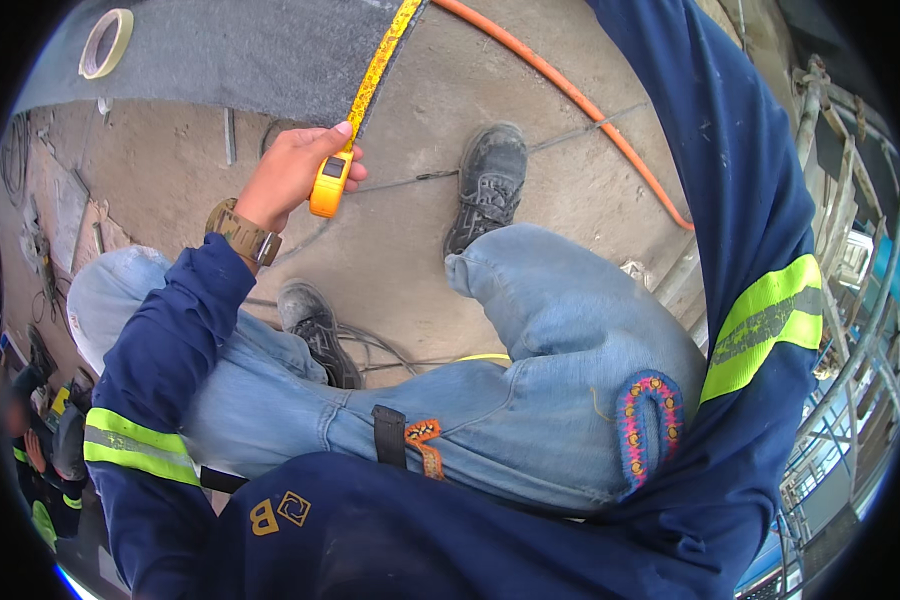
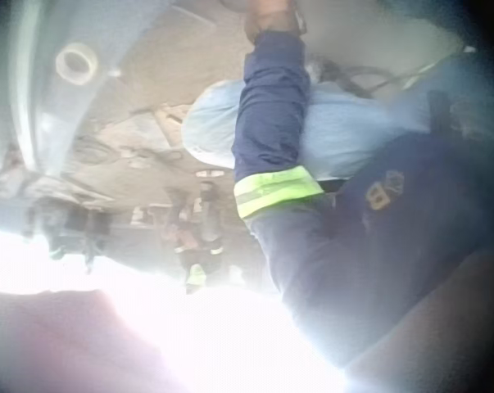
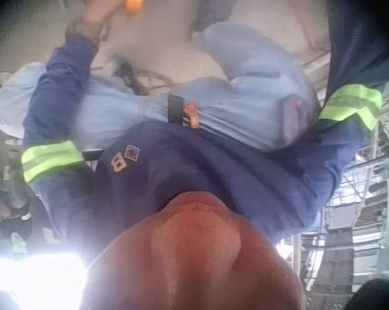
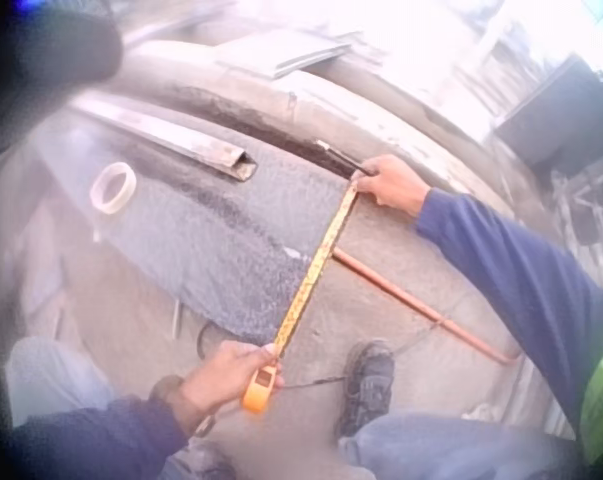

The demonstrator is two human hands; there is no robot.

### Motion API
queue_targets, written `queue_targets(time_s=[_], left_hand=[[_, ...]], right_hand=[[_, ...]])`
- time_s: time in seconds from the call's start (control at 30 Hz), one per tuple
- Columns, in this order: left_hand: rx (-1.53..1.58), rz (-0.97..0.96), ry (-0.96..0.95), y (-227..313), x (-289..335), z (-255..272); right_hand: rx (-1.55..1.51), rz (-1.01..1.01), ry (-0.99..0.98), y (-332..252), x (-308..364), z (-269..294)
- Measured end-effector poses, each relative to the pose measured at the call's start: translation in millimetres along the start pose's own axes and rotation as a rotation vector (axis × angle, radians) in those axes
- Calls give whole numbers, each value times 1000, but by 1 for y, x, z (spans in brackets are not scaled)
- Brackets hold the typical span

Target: The person measures a dark tile with a tape measure and marks it with a pencil. They then apply masking tape to the tile and continue measuring and marking another tile.

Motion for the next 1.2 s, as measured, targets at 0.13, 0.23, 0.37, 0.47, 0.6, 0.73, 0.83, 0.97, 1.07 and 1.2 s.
queue_targets(time_s=[0.13,0.23,0.37,0.47,0.6,0.73,0.83,0.97,1.07,1.2], left_hand=[[-66,-52,-21,3,-4,1],[-102,-47,-16,10,2,2],[-95,-39,-33,15,-2,-3],[-174,-7,59,1,-17,9],[-133,50,61,5,-7,5],[-286,12,155,10,-3,6],[-313,-44,173,6,2,10],[-294,-68,263,14,10,1],[-327,2,386,15,24,3],[-378,12,446,21,23,-3]], right_hand=[[223,14,241,-14,9,29],[-95,-115,369,-42,25,55],[-352,-143,77,-97,71,79],[-413,-158,-121,-102,78,36],[-485,5,-140,-123,59,22],[-454,77,-16,-115,16,38],[-353,223,136,-110,-17,71],[-381,198,-163,35,-53,93],[141,309,-272,-2,-40,58],[-251,192,-159,-5,3,29]])
Point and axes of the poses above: each hand's wrist, its own x-axis away from the middle knuckle, its own z-axis out of the back of the hand, y = z × x, the point moved 7 cm from there along -x, towards the middle knuckle, and after that the axes turned 6 degrees about z, right-handed, at the moved point
